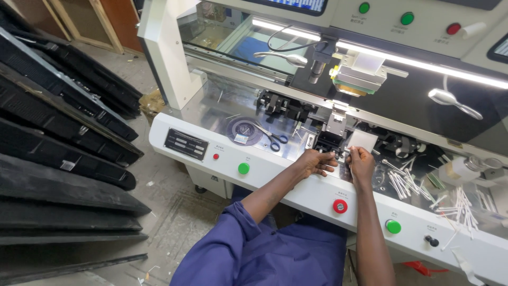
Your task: The person places small white components into a fixture on a machine, then presses a button to activate the machine. The person repeats this process multiple times, handling each component individually.
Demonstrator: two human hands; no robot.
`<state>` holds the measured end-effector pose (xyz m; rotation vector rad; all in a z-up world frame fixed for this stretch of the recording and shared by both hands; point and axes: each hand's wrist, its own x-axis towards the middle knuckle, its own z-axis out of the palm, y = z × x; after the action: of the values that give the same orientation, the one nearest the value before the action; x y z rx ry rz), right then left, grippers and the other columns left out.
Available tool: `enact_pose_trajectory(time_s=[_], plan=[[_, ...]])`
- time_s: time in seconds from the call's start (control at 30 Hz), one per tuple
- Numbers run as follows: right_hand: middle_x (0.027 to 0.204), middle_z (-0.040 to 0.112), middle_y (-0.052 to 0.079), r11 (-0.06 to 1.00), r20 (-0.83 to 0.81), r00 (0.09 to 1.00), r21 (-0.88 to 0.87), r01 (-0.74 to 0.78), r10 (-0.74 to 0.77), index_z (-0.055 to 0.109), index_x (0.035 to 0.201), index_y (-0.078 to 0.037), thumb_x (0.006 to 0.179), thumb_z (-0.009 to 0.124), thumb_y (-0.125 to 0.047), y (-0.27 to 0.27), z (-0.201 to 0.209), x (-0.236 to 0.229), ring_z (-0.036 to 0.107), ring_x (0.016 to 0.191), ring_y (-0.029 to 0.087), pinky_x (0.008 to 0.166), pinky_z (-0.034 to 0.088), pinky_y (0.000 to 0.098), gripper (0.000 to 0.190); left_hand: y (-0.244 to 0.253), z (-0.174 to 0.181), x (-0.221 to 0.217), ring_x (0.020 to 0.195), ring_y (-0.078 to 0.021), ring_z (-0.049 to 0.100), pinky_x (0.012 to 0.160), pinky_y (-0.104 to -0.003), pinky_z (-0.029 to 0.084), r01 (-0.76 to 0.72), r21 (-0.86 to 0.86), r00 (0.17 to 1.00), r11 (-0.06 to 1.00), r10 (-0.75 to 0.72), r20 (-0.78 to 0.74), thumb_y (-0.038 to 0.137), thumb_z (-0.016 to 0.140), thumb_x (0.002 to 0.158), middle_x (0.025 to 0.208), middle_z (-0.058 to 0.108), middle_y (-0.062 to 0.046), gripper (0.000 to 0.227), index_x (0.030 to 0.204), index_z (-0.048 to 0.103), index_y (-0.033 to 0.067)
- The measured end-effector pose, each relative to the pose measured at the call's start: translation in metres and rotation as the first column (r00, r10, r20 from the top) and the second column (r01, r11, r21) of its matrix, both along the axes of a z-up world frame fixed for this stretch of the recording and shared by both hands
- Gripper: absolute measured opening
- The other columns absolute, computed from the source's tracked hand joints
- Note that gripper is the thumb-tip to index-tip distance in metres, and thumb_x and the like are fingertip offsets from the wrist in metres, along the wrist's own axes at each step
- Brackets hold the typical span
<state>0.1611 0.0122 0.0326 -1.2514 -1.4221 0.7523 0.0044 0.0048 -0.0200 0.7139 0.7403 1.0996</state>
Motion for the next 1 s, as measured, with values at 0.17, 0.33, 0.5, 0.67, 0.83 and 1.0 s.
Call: enact_pose_trajectory(time_s=[0.17,0.33,0.5,0.67,0.83,1.0], plan=[[0.055,0.057,0.005,0.998,0.016,0.998,-0.011,0.057,-0.057,0.073,0.086,-0.010,0.095,0.060,-0.019,0.047,-0.044,0.012,0.049,0.048,0.010,0.047,0.040,0.0238,0.018,-0.003,0.004,-0.003,0.073,-0.0235,0.074,0.048,-0.028,0.062,0.032,-0.049,0.999,0.998,-0.034,-0.031,0.032,0.076,0.086,0.090,0.074,-0.014,0.033,0.100,0.069,0.0029],[0.054,0.059,0.004,0.992,0.014,0.992,0.000,0.128,-0.128,0.074,0.085,-0.012,0.092,0.061,-0.022,0.041,-0.037,0.020,0.054,0.049,0.012,0.048,0.043,0.0260,0.018,0.001,0.009,-0.003,0.073,-0.0264,0.075,0.048,-0.031,0.063,0.064,-0.081,0.994,0.995,-0.071,-0.088,0.028,0.077,0.086,0.092,0.075,-0.017,0.032,0.100,0.069,0.0007],[0.051,0.061,0.002,0.995,0.054,0.995,-0.055,0.081,-0.078,0.074,0.078,-0.014,0.091,0.062,-0.025,0.021,-0.008,0.010,0.056,0.050,0.011,0.051,0.045,0.0247,0.021,-0.016,0.032,-0.010,0.070,-0.0254,0.075,0.050,-0.032,0.063,0.040,-0.112,0.996,0.993,-0.048,-0.071,0.027,0.074,0.087,0.088,0.076,-0.015,0.029,0.099,0.070,0.0009],[0.050,0.060,0.001,0.996,0.073,0.994,-0.034,0.079,-0.076,0.074,0.079,-0.013,0.092,0.062,-0.026,0.023,-0.012,0.012,0.057,0.050,0.011,0.052,0.046,0.0248,0.021,-0.014,0.029,-0.011,0.069,-0.0260,0.075,0.050,-0.033,0.063,0.049,-0.110,0.997,0.993,-0.055,-0.055,0.025,0.074,0.088,0.088,0.076,-0.017,0.028,0.099,0.070,-0.0003],[0.051,0.060,0.005,0.998,0.063,0.997,-0.026,0.049,-0.047,0.073,0.079,-0.010,0.093,0.061,-0.024,0.017,-0.004,0.012,0.057,0.052,0.013,0.054,0.046,0.0267,0.022,-0.019,0.035,-0.011,0.067,-0.0249,0.074,0.048,-0.032,0.062,0.038,-0.103,0.998,0.994,-0.042,-0.036,0.023,0.072,0.088,0.086,0.076,-0.016,0.027,0.098,0.069,-0.0012],[0.051,0.060,0.005,0.999,0.052,0.998,-0.006,0.041,-0.041,0.073,0.079,-0.009,0.093,0.061,-0.023,0.018,-0.005,0.013,0.057,0.053,0.012,0.054,0.046,0.0266,0.023,-0.018,0.033,-0.011,0.068,-0.0254,0.074,0.049,-0.033,0.062,0.042,-0.097,0.998,0.994,-0.045,-0.032,0.024,0.073,0.088,0.085,0.076,-0.016,0.027,0.098,0.070,-0.0007]])
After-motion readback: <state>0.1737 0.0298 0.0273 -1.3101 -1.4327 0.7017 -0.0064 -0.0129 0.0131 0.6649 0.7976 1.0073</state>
